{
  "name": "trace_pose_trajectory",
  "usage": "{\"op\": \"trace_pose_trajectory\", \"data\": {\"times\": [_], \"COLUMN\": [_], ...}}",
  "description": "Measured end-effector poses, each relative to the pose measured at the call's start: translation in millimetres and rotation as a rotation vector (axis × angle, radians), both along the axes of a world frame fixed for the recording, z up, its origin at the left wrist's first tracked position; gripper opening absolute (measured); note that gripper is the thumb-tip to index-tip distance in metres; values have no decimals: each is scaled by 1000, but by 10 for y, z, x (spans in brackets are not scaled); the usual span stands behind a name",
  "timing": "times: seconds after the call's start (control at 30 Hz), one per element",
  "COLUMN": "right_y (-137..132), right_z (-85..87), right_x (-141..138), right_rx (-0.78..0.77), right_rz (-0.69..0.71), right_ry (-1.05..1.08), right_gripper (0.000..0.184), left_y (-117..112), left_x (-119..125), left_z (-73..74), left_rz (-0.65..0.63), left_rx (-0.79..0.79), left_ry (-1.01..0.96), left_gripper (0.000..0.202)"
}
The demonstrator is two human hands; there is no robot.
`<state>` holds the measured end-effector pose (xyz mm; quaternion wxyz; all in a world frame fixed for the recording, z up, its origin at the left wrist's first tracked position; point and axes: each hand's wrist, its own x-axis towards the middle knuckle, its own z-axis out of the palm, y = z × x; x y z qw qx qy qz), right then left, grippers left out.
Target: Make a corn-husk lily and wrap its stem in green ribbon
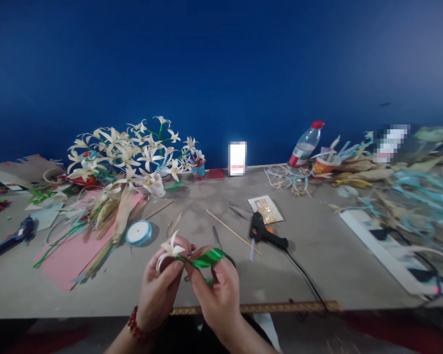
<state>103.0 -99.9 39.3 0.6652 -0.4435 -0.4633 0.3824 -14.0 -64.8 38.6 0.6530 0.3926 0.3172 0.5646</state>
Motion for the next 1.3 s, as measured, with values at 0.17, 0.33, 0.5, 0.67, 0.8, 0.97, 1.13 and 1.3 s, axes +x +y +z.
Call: {"op": "trace_pose_trajectory", "data": {"times": [0.17, 0.33, 0.5, 0.67, 0.8, 0.97, 1.13, 1.3], "right_y": [5, 65, 106, 129, 140, 147, 139, 123], "right_z": [45, 117, 209, 254, 254, 193, 86, 43], "right_x": [23, 58, 100, 126, 140, 124, 117, 142], "right_rx": [-58, -255, -335, -396, -437, -371, -201, -64], "right_rz": [43, 253, 399, 552, 626, 503, 283, 161], "right_ry": [98, 427, 577, 673, 701, 661, 362, 66], "right_gripper": [7, 17, 22, 22, 22, 23, 16, 9], "left_y": [43, 105, 119, 132, 133, 121, 85, 51], "left_x": [-33, -54, -73, -86, -69, -4, -29, -92], "left_z": [2, 114, 141, 91, 32, -19, -125, -190], "left_rz": [-15, -192, -277, -333, -352, -302, -27, 41], "left_rx": [120, 153, 132, 99, 71, 12, 88, 94], "left_ry": [74, 11, -45, -76, -93, -140, 36, 142], "left_gripper": [9, 11, 10, 12, 16, 17, 15, 11]}}
